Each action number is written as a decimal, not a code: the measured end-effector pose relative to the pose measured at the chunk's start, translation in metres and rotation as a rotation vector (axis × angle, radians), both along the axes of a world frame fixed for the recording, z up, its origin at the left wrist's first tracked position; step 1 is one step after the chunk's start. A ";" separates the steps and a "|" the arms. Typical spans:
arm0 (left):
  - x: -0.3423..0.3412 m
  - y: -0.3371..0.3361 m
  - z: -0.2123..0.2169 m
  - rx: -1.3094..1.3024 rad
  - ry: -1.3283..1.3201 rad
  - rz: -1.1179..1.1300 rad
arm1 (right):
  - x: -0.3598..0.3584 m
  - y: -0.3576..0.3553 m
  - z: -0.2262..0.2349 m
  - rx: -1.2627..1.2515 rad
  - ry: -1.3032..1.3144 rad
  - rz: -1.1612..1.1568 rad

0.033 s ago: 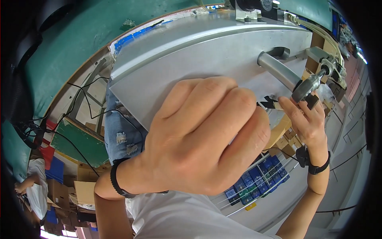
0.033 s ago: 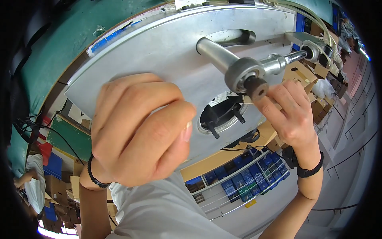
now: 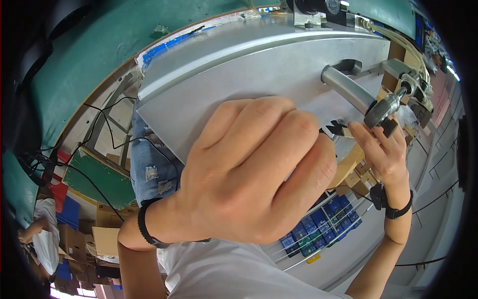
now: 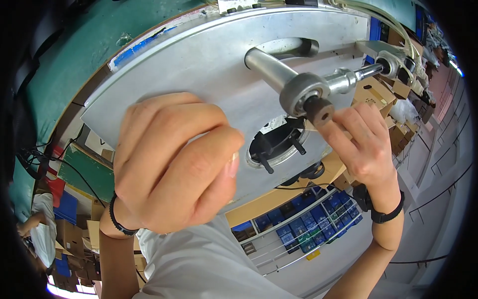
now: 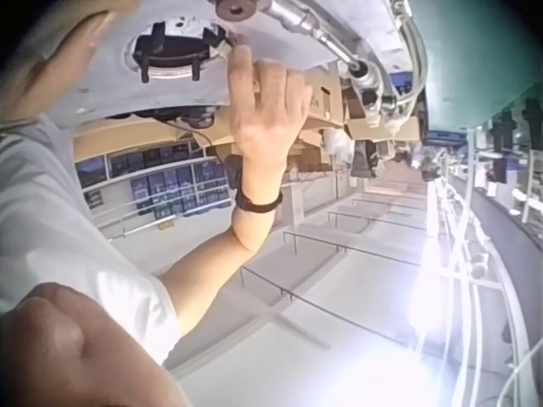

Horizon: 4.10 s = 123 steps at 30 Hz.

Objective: The person moves a binocular housing aside and uses a small blade to scrape the center and edges of a metal plate's center hole. After scraping the plate, the person picks up a binocular eyepiece to scrape it before returning to clean the plate again.

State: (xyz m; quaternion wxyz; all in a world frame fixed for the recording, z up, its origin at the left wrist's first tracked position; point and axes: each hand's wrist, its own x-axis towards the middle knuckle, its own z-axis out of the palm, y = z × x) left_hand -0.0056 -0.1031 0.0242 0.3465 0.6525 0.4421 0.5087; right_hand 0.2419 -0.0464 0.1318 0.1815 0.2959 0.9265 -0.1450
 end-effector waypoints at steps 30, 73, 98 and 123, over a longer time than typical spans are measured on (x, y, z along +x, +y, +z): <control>0.004 0.006 0.012 0.075 0.224 -0.040 | -0.013 -0.034 -0.013 -0.176 0.051 -1.120; -0.031 -0.013 0.048 -0.167 0.621 0.020 | -0.026 -0.073 -0.027 0.170 0.113 -1.208; -0.024 0.050 0.017 -0.285 0.484 0.253 | -0.006 -0.015 -0.020 -0.561 0.293 -1.135; -0.020 0.049 0.008 -0.103 0.585 0.300 | 0.016 -0.042 -0.046 -0.637 0.762 -1.235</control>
